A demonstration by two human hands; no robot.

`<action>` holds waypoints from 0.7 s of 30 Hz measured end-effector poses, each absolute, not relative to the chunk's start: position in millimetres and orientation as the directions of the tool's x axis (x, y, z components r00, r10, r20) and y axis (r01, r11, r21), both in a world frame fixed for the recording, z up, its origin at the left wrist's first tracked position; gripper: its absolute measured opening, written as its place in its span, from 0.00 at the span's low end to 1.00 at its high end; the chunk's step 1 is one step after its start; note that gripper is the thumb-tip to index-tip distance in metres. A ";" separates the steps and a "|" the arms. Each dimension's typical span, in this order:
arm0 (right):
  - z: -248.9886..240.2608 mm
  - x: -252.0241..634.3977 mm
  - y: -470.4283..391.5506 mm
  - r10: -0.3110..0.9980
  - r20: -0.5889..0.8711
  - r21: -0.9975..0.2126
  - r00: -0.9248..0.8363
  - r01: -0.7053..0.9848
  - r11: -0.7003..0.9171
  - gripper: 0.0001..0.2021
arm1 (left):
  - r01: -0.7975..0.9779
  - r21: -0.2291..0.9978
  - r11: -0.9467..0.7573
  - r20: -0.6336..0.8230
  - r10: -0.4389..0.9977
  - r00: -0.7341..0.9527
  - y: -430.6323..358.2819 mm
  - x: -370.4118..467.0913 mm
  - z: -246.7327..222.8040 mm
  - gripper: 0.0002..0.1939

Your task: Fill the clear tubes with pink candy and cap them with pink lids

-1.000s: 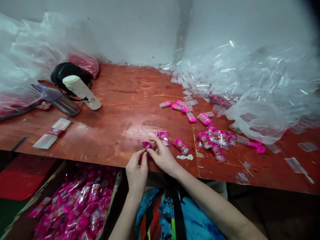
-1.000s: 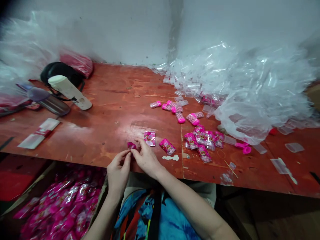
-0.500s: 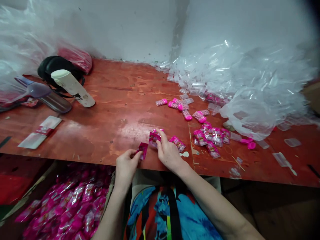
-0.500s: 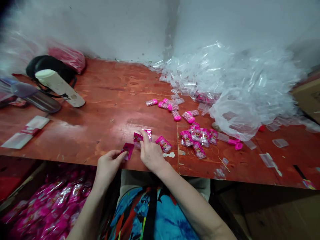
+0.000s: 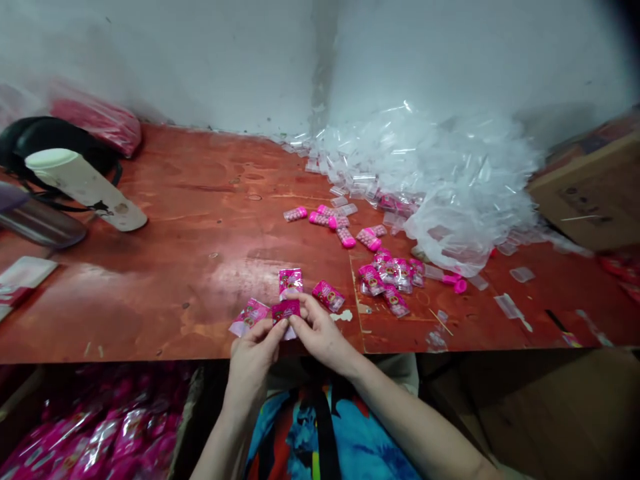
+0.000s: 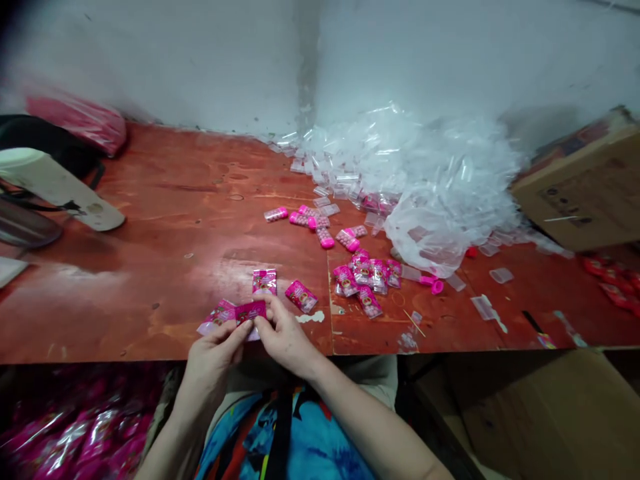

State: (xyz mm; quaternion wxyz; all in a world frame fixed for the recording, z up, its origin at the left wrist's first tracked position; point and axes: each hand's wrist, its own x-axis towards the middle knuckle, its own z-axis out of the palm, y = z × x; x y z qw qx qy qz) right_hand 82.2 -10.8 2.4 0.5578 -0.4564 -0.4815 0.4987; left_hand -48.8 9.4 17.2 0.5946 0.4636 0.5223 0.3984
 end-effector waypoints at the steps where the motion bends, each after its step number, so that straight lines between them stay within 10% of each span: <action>1: -2.7 78.8 -12.5 0.993 0.071 -0.982 0.090 -0.170 0.086 0.15 | -0.029 0.958 0.287 -0.281 0.951 0.126 6.5 -44.7 15.6 0.19; 9: -1.7 88.0 -29.7 0.967 0.138 -0.946 0.214 0.317 0.065 0.16 | -0.059 0.880 0.471 -0.461 0.877 0.133 0.6 -25.5 16.2 0.23; 21: 20.2 139.3 -12.1 0.981 0.193 -0.868 0.008 0.468 0.167 0.12 | -0.015 0.893 0.449 -0.429 0.862 0.271 20.7 -15.0 25.3 0.21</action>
